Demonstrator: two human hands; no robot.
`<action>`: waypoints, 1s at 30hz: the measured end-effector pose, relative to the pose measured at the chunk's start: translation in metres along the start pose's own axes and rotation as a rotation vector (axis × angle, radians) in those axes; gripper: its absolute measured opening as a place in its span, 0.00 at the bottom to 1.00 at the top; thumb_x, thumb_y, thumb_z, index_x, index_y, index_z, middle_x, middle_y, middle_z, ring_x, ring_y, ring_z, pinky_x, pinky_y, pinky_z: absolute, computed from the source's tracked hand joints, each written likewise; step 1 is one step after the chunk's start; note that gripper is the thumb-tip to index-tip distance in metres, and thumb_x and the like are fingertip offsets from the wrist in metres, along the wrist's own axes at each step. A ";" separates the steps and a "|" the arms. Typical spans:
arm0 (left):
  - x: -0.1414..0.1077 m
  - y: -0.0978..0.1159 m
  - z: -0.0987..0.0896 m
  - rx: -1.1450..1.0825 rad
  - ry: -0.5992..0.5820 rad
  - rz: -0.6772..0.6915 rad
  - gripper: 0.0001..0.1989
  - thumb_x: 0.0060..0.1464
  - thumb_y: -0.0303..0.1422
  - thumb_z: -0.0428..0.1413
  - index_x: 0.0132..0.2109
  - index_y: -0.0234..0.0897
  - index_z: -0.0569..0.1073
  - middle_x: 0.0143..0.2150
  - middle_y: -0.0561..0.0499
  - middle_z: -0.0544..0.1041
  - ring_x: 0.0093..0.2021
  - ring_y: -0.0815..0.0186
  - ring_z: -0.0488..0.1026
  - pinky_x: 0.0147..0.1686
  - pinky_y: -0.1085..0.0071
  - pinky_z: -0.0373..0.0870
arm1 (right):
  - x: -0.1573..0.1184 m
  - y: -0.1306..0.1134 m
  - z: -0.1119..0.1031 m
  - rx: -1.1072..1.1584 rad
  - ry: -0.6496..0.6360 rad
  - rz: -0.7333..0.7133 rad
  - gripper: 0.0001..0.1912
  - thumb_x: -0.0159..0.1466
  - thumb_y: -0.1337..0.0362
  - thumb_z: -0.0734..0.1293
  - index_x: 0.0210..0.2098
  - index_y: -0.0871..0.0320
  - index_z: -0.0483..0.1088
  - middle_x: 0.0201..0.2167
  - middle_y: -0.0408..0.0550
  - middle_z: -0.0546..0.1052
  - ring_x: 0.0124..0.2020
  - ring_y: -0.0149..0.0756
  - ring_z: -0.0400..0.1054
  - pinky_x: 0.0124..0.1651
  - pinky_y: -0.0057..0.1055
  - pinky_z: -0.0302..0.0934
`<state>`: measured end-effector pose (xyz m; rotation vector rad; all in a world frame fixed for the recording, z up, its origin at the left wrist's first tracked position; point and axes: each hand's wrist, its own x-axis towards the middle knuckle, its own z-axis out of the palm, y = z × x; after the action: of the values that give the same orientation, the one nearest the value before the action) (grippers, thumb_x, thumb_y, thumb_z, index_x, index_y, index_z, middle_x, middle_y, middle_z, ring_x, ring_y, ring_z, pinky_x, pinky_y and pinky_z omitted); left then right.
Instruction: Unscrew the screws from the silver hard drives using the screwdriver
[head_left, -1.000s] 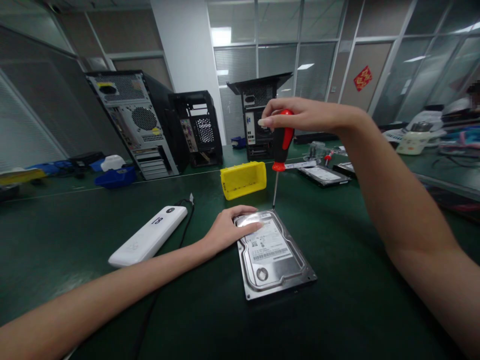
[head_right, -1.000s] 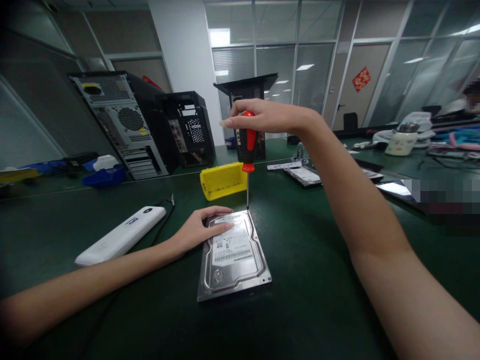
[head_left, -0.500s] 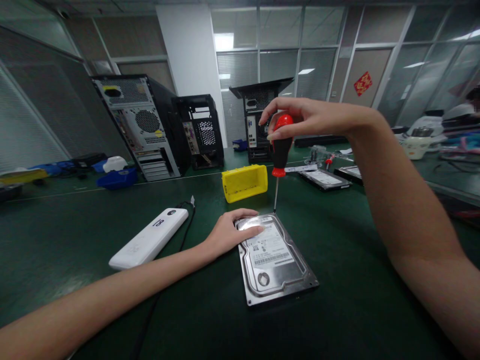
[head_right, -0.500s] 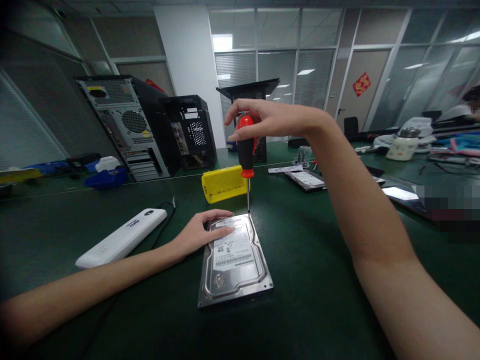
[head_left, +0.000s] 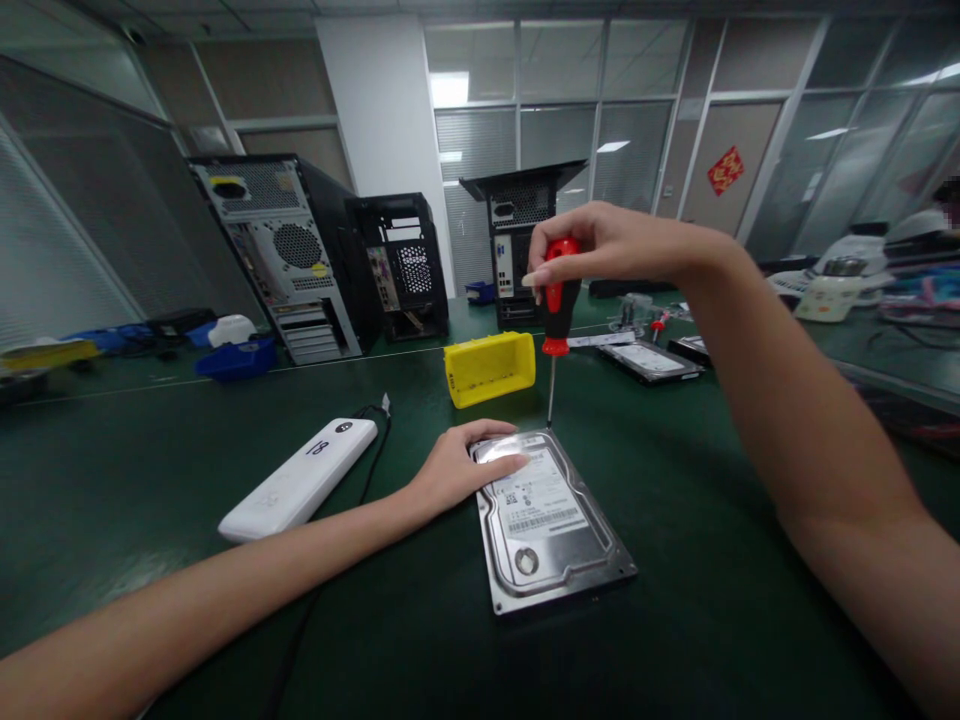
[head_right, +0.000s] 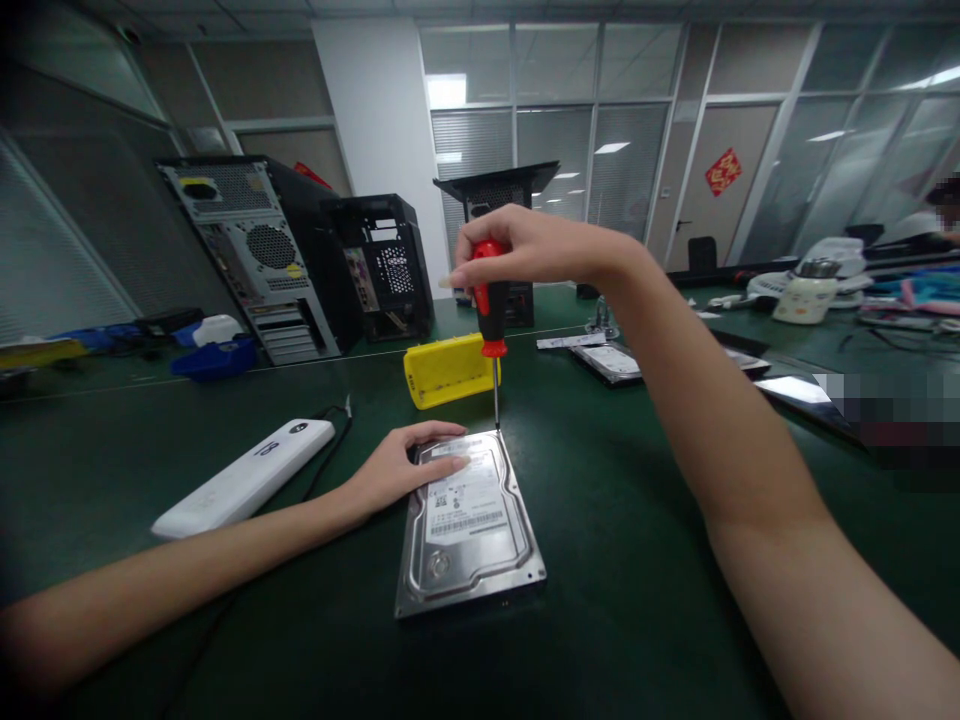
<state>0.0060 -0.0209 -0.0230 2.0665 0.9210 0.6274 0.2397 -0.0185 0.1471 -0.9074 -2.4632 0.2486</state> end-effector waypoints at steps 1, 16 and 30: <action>0.000 0.000 0.000 0.001 -0.003 -0.001 0.26 0.48 0.48 0.59 0.51 0.40 0.71 0.51 0.49 0.73 0.51 0.59 0.69 0.49 0.66 0.66 | 0.002 0.000 0.003 0.017 0.015 0.010 0.10 0.61 0.59 0.66 0.33 0.62 0.69 0.29 0.44 0.72 0.33 0.32 0.67 0.36 0.27 0.61; -0.001 0.004 0.000 0.019 -0.015 -0.011 0.26 0.48 0.48 0.58 0.52 0.40 0.71 0.52 0.48 0.73 0.51 0.56 0.69 0.49 0.64 0.66 | 0.001 0.027 0.004 0.726 -0.040 0.165 0.13 0.57 0.73 0.66 0.39 0.57 0.60 0.36 0.42 0.69 0.40 0.33 0.68 0.47 0.37 0.65; 0.000 0.004 0.000 0.026 -0.001 0.002 0.26 0.49 0.47 0.58 0.52 0.39 0.71 0.52 0.48 0.73 0.51 0.58 0.69 0.49 0.66 0.65 | 0.001 0.023 -0.001 0.315 0.001 0.165 0.07 0.63 0.60 0.62 0.37 0.57 0.64 0.35 0.44 0.72 0.36 0.34 0.69 0.37 0.29 0.64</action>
<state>0.0075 -0.0232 -0.0202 2.0905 0.9309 0.6180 0.2523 -0.0008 0.1408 -0.9686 -2.2618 0.6722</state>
